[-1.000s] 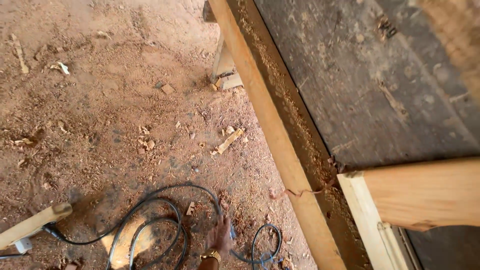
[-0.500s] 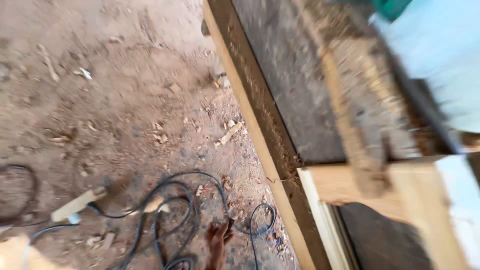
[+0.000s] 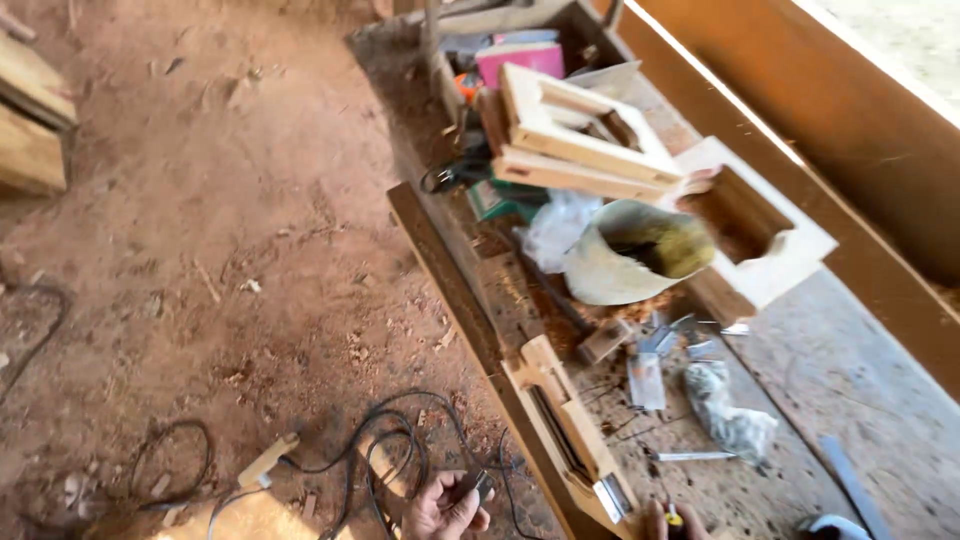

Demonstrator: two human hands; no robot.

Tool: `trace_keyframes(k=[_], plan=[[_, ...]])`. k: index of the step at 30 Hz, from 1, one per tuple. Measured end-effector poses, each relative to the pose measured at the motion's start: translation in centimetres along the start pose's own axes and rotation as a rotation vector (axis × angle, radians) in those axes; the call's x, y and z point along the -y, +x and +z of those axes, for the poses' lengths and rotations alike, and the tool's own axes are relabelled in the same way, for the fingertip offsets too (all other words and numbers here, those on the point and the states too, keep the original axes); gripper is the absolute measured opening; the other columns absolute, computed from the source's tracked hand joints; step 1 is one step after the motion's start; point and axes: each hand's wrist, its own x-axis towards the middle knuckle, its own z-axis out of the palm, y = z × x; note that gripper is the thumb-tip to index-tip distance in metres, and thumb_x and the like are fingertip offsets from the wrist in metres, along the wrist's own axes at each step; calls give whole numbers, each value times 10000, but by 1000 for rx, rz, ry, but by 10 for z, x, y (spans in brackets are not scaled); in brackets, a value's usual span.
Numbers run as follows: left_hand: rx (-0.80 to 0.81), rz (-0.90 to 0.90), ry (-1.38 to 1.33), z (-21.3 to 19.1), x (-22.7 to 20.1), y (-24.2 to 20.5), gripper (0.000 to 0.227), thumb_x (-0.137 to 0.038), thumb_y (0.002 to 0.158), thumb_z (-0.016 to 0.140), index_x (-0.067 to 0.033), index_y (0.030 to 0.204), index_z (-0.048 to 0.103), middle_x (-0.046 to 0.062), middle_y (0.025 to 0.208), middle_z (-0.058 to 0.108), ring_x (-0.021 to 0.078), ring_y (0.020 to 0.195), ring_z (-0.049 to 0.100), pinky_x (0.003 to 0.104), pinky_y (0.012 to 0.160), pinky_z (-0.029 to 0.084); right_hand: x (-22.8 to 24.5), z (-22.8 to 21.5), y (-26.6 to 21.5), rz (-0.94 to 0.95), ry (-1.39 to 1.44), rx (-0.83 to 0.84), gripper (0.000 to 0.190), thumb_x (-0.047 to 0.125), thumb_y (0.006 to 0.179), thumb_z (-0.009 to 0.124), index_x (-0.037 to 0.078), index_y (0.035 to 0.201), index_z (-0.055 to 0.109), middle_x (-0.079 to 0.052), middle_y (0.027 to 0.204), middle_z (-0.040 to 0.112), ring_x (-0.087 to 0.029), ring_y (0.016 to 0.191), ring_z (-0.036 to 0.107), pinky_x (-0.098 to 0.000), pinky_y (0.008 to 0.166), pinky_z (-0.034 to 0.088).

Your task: The person hammers metal brackets onto a wooden frame using a hammer, then uses a screwdriver to tighten screws into the brackets. The person repeats this process on multiple frames, securing the brackets in place.

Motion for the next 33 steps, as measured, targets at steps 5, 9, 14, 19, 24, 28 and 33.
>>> trace_keyframes(k=[5, 9, 14, 19, 24, 28, 33], plan=[[-135, -354, -44, 48, -46, 17, 230, 47, 875, 693, 128, 1088, 657, 280, 897, 782, 316, 666, 759, 382, 631, 653, 137, 0, -13, 44, -296, -21, 150, 123, 773, 808, 12, 817, 718, -72, 569, 628, -147, 446, 525, -253, 424, 406], [33, -36, 600, 64, -58, 67, 144, -230, 810, 789, -124, 907, 778, -3, 1047, 784, 143, 802, 794, 299, 640, 743, 136, -4, -10, 132, -328, -239, 259, 216, 880, 776, -4, 912, 644, -131, 583, 627, -169, 450, 533, -256, 455, 382], [149, 388, 888, 90, -102, 102, 113, -223, 802, 808, -279, 888, 856, -94, 644, 525, 47, 441, 422, 212, 332, 411, 208, 21, -38, 268, -182, 46, 255, 189, 914, 686, -40, 1025, 712, -140, 694, 682, -210, 553, 636, -310, 498, 542], [559, 629, 942, 92, -109, 110, 266, -172, 940, 675, -328, 1129, 780, -39, 688, 691, 59, 456, 475, 194, 411, 535, 303, 119, -10, 929, 55, 210, 405, 245, 849, 792, -71, 1098, 831, -189, 641, 741, -173, 401, 455, -273, 389, 241], [541, 530, 774, 126, -170, 112, 185, -41, 776, 777, -85, 955, 797, 35, 845, 780, 154, 619, 711, 261, 557, 583, 348, 128, 20, 850, 326, 532, 117, -40, 857, 796, -97, 957, 774, -150, 700, 677, -170, 535, 519, -281, 485, 383], [397, 98, 686, 126, -142, 90, 458, -13, 626, 784, -134, 1068, 787, 34, 1044, 814, 179, 999, 778, 341, 1026, 561, 345, 132, 24, 725, 200, 580, 159, -45, 780, 853, -23, 888, 738, -159, 765, 762, -222, 644, 656, -337, 607, 541], [-154, -439, 565, 121, -115, 83, 200, -199, 749, 840, -88, 914, 862, 34, 731, 815, 129, 633, 690, 262, 641, 572, 355, 127, 23, 188, -561, 609, 492, 317, 669, 921, 171, 1103, 741, -9, 1022, 827, -146, 886, 812, -264, 782, 710]])
